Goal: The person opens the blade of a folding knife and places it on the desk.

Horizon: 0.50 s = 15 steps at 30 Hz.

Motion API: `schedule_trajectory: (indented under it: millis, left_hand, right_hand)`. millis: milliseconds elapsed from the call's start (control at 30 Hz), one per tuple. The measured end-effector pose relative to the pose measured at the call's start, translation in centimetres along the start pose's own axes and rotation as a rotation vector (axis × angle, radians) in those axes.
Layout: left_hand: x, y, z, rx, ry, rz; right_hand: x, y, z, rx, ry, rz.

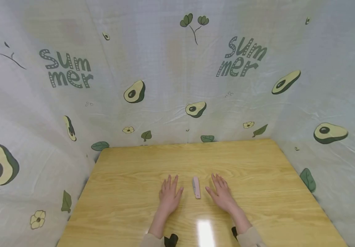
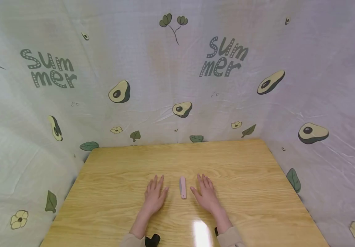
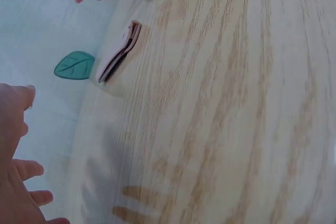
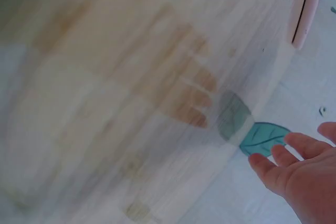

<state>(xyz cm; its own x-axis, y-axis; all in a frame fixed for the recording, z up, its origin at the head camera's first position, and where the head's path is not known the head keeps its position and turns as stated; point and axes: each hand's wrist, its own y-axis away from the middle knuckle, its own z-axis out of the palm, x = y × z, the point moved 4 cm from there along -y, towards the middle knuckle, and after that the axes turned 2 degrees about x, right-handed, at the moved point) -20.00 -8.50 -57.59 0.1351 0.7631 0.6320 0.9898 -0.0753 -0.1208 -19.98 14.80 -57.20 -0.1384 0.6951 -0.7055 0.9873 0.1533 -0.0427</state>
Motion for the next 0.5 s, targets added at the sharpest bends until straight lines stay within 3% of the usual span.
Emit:
schedule_trajectory:
  millis: [267, 500]
  left_hand:
    - [0.4, -0.4, 0.4, 0.051, 0.178, -0.024]
    - [0.8, -0.9, 1.1, 0.032, 0.314, -0.052]
  right_hand:
    - [-0.7, -0.5, 0.3, -0.017, -0.119, -0.020]
    - [-1.3, -1.1, 0.4, -0.040, -0.143, 0.017]
